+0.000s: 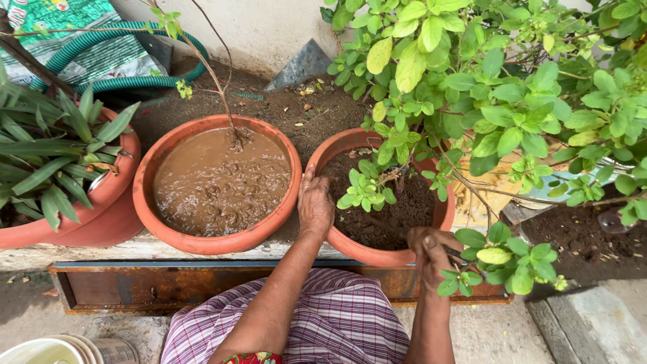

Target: The person uses a small metal tool to stir and dig into the soil of potted plants, adding water to the pots from a container to moisten the dirt.

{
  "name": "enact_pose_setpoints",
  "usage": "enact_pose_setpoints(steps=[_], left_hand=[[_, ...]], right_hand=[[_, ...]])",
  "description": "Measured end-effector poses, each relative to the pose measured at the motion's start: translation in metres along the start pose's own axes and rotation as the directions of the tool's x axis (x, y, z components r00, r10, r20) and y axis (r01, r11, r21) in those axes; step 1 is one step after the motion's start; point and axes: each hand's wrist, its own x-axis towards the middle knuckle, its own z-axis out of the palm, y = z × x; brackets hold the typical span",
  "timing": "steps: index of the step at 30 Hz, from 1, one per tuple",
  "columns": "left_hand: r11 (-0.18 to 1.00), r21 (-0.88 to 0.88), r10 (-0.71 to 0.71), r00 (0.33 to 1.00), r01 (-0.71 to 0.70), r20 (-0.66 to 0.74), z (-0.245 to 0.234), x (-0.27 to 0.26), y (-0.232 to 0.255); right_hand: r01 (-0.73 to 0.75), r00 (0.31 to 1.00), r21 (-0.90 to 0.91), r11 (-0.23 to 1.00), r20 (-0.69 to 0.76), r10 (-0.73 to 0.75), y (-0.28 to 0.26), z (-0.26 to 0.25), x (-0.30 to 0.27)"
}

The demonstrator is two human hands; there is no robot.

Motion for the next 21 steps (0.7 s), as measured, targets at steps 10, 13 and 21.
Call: enact_pose_setpoints(steps=[10, 13, 21], left_hand=[[0.988, -0.085, 0.122, 0.986, -0.132, -0.116, 0.015, -0.007, -0.020], [0.984, -0.099, 0.142, 0.986, -0.151, -0.088, 0.010, -0.008, -0.021], [0.979, -0.068, 0.189, 0.982, -0.190, -0.018, -0.017, -0.045, -0.022]], right_hand=[[0.079, 0.989, -0.260, 0.962, -0.097, -0.108, -0.029, 0.019, -0.013], [0.108, 0.988, -0.091, 0.990, -0.104, -0.117, -0.020, 0.009, -0.010], [0.102, 0.995, -0.219, 0.970, 0.032, -0.097, -0.015, 0.070, 0.001]])
